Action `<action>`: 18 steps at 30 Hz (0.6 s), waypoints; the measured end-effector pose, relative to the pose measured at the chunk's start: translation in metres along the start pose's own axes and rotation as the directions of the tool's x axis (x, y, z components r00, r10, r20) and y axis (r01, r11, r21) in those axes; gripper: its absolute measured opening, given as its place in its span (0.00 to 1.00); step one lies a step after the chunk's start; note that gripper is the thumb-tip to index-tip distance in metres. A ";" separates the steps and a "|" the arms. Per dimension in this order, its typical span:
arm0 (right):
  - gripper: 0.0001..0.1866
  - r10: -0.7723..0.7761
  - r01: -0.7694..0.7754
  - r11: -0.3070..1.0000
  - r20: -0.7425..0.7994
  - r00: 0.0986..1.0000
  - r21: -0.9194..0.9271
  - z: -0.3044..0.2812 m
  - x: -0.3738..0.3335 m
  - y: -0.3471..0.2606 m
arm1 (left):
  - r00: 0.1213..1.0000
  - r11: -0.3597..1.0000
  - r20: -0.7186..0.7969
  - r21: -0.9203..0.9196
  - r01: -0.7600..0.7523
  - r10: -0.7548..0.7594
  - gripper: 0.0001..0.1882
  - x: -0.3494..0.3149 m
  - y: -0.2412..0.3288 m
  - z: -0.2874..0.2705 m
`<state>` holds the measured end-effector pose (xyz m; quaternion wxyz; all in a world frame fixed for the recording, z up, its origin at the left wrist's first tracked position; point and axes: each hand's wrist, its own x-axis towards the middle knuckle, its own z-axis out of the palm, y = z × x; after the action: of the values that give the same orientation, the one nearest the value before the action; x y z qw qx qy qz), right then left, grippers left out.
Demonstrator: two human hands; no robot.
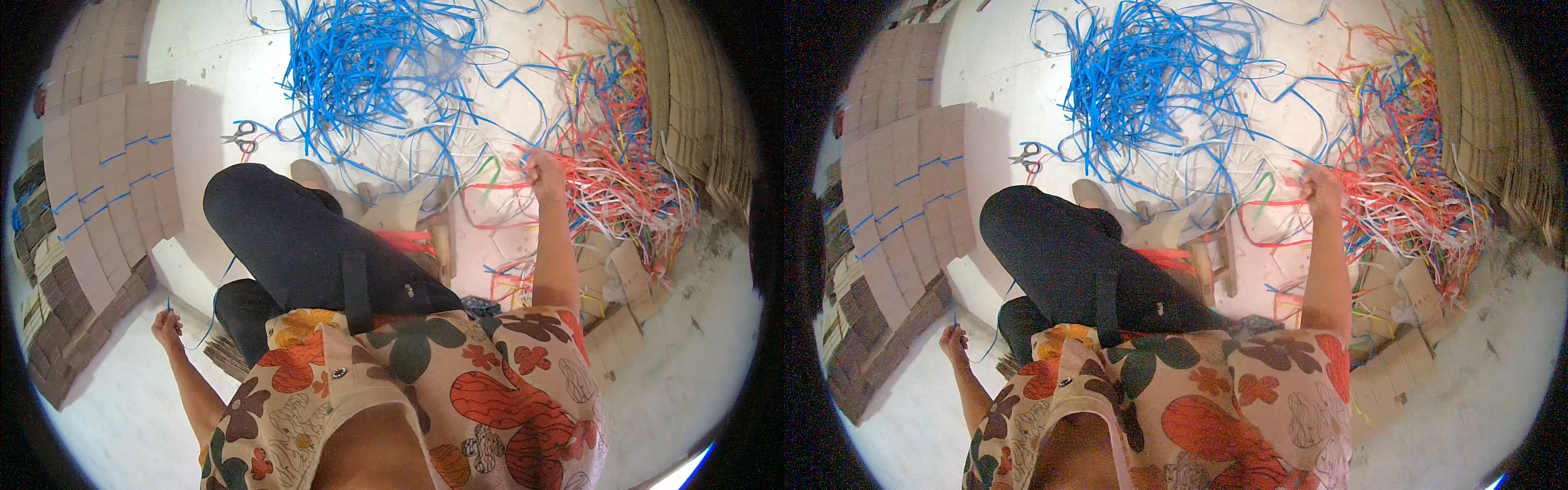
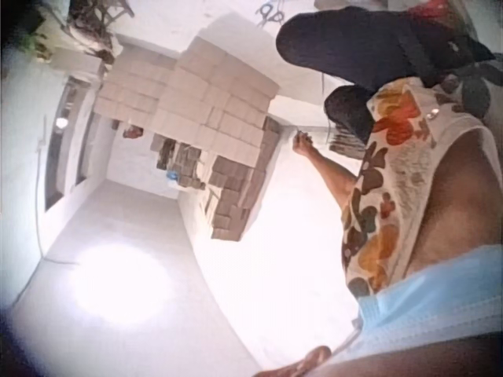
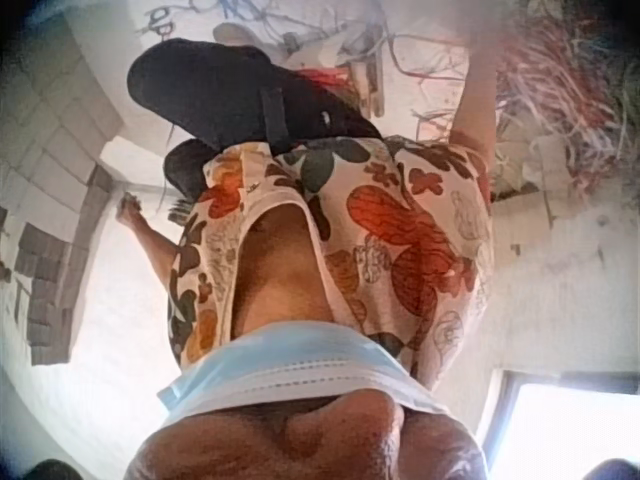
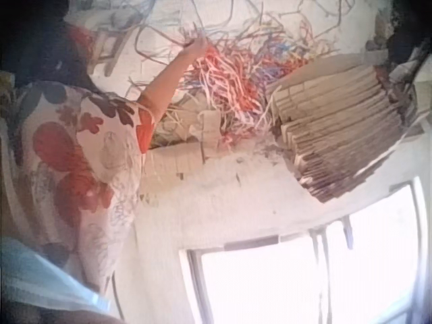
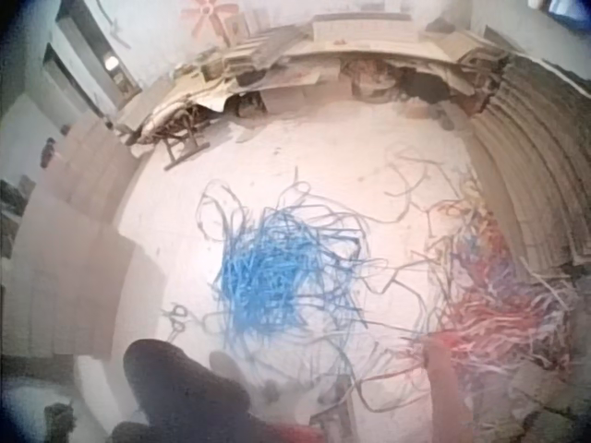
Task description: The person sits on the floor and bundles stacks of flat cardboard pieces using blue plastic strips. They wrap the strips around the stacks, tie knots, and trim the excess with scissors. The person also ties together loose strips of different colors.
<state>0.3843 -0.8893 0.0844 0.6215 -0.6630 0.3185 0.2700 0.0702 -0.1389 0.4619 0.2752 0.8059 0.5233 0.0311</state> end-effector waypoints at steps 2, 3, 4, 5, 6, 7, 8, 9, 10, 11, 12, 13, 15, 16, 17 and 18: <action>0.07 -0.155 0.045 0.797 -0.132 0.979 -0.602 -0.060 0.044 0.070 | 0.999 1.000 0.044 -0.016 0.006 -0.005 0.03 0.015 0.001 0.019; 0.06 -0.288 0.173 0.667 -0.036 0.957 -0.724 -0.053 0.037 0.090 | 1.000 1.000 0.029 -0.010 0.006 -0.005 0.03 0.014 0.002 0.017; 0.09 -0.418 0.275 0.487 0.055 0.907 -0.829 -0.049 0.027 0.108 | 1.000 1.000 0.022 -0.005 0.007 -0.007 0.04 0.014 0.004 0.018; 0.12 -0.535 0.336 0.287 0.141 0.833 -0.897 -0.045 0.017 0.125 | 1.000 1.000 0.017 0.000 0.009 -0.009 0.04 0.013 0.005 0.019; 0.16 -0.511 0.318 0.438 0.058 0.857 -0.841 -0.021 0.006 0.130 | 1.000 1.000 0.013 0.008 0.014 -0.014 0.04 0.010 0.007 0.017; 0.17 -0.448 0.292 0.452 0.069 0.891 -0.843 0.000 0.000 0.125 | 1.000 1.000 0.012 0.014 0.015 -0.015 0.04 0.009 0.010 0.016; 0.18 -0.382 0.262 0.463 0.077 0.921 -0.847 0.019 -0.007 0.120 | 1.000 1.000 0.015 0.020 0.017 -0.017 0.04 0.008 0.012 0.015; 0.19 -0.320 0.232 0.470 0.081 0.944 -0.852 0.028 -0.010 0.116 | 1.000 1.000 0.017 0.015 0.019 -0.019 0.04 0.008 0.013 0.017; 0.19 -0.306 0.211 0.430 0.078 0.949 -0.878 0.032 -0.010 0.120 | 1.000 1.000 0.019 0.010 0.020 -0.021 0.04 0.009 0.015 0.019; 0.20 -0.292 0.190 0.390 0.075 0.954 -0.901 0.036 -0.008 0.128 | 1.000 1.000 0.022 0.005 0.022 -0.022 0.05 0.010 0.016 0.021; 0.20 -0.279 0.173 0.349 0.074 0.957 -0.921 0.041 -0.008 0.128 | 1.000 1.000 0.024 0.004 0.012 -0.013 0.05 0.011 0.015 0.019; 0.18 -0.152 0.121 0.323 0.074 0.986 -0.939 0.042 -0.004 0.124 | 1.000 1.000 0.026 0.003 0.003 -0.003 0.05 0.014 0.013 0.016; 0.13 -0.160 0.177 0.348 0.128 0.979 -0.920 0.038 -0.001 0.124 | 1.000 1.000 0.029 0.001 -0.005 0.005 0.05 0.017 0.010 0.014; 0.11 -0.164 0.204 0.359 0.154 0.974 -0.911 0.036 0.000 0.124 | 1.000 1.000 0.029 0.000 -0.003 0.003 0.05 0.017 0.008 0.013; 0.10 -0.093 0.237 0.423 0.218 0.971 -0.875 0.038 0.005 0.123 | 1.000 1.000 0.027 0.000 -0.001 0.001 0.05 0.017 0.006 0.012; 0.10 -0.020 0.258 0.486 0.284 0.958 -0.835 0.040 0.011 0.120 | 1.000 1.000 0.027 0.004 0.004 -0.004 0.05 0.014 0.006 0.013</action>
<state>0.3025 -0.8533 -0.0054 0.2588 -0.8707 0.0091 0.4180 0.0854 -0.1343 0.4504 0.2809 0.8056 0.5213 0.0185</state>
